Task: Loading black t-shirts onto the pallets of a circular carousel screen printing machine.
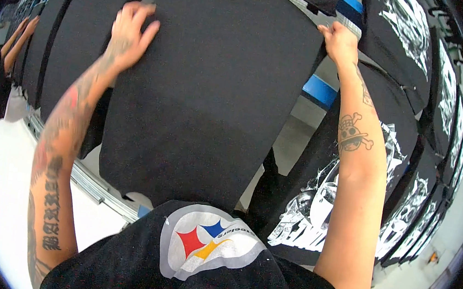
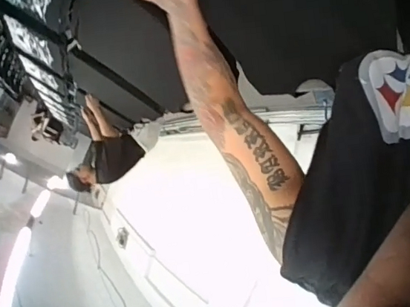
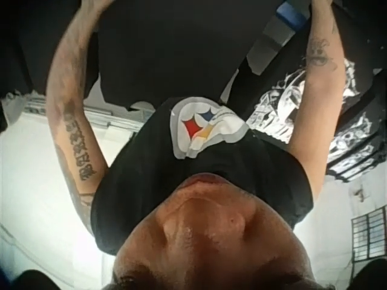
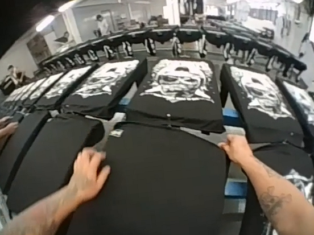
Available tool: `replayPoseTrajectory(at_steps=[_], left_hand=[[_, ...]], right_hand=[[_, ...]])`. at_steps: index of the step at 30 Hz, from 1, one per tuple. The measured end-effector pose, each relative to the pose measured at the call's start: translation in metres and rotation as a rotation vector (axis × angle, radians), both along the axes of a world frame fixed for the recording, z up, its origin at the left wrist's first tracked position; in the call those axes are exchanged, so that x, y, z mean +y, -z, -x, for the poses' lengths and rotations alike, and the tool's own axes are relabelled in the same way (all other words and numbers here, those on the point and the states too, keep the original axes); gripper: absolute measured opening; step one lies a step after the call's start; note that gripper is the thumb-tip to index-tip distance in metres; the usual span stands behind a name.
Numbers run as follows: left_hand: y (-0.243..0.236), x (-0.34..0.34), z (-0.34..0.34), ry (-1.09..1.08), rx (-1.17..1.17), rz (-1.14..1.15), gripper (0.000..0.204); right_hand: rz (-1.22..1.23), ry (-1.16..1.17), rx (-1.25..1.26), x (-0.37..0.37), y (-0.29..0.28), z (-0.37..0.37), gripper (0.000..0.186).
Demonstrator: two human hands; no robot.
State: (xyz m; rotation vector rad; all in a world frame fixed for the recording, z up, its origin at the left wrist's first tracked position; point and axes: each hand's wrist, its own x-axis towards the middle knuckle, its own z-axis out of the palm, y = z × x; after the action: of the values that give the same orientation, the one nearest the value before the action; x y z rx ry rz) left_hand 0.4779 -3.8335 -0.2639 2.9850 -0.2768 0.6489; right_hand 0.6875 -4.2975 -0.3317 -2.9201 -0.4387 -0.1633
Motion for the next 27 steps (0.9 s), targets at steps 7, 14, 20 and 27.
replayPoseTrajectory(at_steps=[7, 14, 20, 27], left_hand=[[0.0, 0.046, 0.375, -0.957, 0.47, 0.935, 0.039], [0.067, -0.114, 0.608, -1.266, 0.582, 1.823, 0.02], [0.071, -0.256, 0.496, -0.192, 0.958, 2.203, 0.046], [0.06, -0.352, 0.438, -0.48, 0.665, 2.414, 0.038]], right_hand=[[-0.517, 0.009, -0.095, -0.003, -0.026, 0.094, 0.032], [-1.321, 0.141, 0.82, -0.017, -0.095, 0.281, 0.019], [-1.259, 0.095, 1.053, -0.05, -0.14, 0.415, 0.022], [-1.393, 0.243, 1.075, -0.138, -0.163, 0.525, 0.025]])
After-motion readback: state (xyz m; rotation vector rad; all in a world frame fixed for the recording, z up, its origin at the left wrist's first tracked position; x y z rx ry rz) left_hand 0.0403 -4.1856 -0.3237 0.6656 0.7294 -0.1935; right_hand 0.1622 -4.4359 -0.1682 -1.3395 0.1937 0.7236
